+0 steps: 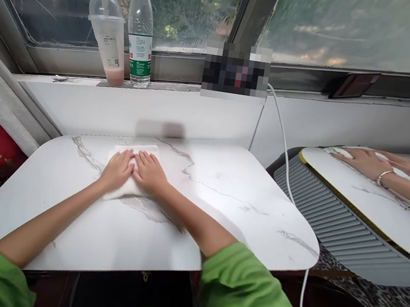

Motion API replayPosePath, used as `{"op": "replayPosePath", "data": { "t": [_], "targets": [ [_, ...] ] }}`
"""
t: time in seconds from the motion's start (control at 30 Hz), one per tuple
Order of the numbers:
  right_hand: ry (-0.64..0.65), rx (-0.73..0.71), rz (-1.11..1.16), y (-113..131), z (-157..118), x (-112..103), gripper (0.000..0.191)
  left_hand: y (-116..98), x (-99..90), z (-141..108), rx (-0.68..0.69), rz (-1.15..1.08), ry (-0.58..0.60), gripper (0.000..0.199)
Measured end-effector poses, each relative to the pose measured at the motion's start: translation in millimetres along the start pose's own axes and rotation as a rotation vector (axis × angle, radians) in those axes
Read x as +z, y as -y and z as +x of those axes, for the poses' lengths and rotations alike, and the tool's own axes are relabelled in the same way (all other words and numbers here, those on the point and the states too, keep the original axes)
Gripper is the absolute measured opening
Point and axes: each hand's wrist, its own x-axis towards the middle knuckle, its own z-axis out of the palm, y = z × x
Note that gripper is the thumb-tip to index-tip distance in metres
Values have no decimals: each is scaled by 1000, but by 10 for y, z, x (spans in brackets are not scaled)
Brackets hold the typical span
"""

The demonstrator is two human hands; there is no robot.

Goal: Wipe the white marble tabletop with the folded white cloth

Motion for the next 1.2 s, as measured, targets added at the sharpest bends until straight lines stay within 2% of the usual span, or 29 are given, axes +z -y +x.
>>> {"op": "replayPosePath", "data": {
  "t": [0.13,0.27,0.33,0.4,0.5,0.6,0.67,0.77,0.87,1.03,1.2],
  "targets": [
    [-28,-80,-21,121,-706,-199,55,-449,46,-528,66,56,1,44],
    [-44,-124,-49,236,-1306,-393,55,-842,34,-990,199,20,3,48],
    [-43,-119,-68,252,-1484,-445,55,-956,18,-1097,257,-16,22,49],
    [-25,-100,-78,221,-1553,-463,55,-1009,11,-1085,280,-41,62,49],
    [59,-33,-67,88,-1434,-439,55,-1003,45,-842,277,-59,137,50],
    [131,104,-68,-131,-1083,-375,57,-926,134,-394,218,-67,152,50],
    [121,178,-73,-310,-774,-324,57,-847,206,-42,172,-65,130,49],
    [86,202,-54,-596,-322,-261,57,-716,304,446,124,-51,91,47],
    [63,190,-14,-833,-5,-220,56,-621,373,774,76,-32,50,45],
    [18,211,7,-963,144,-184,54,-569,418,927,72,-30,0,41],
    [35,213,-36,-861,-30,-196,54,-623,397,783,75,-14,6,42]
  ]
}}
